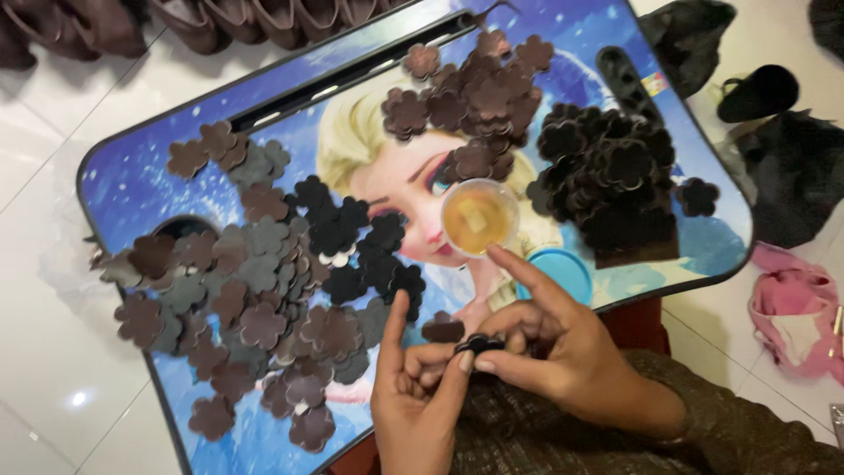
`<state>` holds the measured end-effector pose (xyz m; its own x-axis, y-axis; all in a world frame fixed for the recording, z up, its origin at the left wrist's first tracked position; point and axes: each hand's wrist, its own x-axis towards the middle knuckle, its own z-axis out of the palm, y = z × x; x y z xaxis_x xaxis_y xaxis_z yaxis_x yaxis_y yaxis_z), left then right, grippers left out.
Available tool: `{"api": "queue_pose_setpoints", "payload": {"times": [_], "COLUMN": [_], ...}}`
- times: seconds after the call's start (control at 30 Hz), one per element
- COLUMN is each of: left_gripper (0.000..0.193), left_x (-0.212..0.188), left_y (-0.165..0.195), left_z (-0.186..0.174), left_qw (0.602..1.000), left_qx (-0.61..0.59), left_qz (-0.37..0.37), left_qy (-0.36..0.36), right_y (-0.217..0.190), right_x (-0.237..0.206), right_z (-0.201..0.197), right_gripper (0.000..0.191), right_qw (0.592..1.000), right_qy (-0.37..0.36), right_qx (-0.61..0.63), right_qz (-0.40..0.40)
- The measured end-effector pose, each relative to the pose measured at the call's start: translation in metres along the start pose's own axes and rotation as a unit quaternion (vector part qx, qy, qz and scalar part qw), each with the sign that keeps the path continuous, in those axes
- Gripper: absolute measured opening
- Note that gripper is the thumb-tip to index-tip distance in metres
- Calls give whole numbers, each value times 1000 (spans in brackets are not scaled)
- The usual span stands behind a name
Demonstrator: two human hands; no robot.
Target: The person repeatedly picks up flower-shaped craft pieces, dips a finger into a small container of adhesive, applies it to the back of each piece, and places the piece onto a printed surface. The process is repeated continuously with pieces of different colors.
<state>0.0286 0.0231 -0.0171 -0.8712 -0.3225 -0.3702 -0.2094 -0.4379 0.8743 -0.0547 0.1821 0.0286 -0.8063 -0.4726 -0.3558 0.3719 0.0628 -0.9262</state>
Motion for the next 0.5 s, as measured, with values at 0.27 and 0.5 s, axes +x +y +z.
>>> {"api": "queue_pose_setpoints", "payload": {"times": [0.27,0.5], "left_gripper": [102,99], "left_x": [-1,0], "left_y": [-11,-20], "left_z": [3,-8], "left_qw": [999,976], "left_qx": [25,212], "left_qz": [33,48], "left_qy": [-32,-10], "right_y": [0,3], "right_x": [-4,-8], "right_z": [-12,-33], "right_gripper": [93,95], "right_qw": [1000,994], "right_qy": [5,69], "right_qx": [11,-54], "right_qz": [7,-63]}}
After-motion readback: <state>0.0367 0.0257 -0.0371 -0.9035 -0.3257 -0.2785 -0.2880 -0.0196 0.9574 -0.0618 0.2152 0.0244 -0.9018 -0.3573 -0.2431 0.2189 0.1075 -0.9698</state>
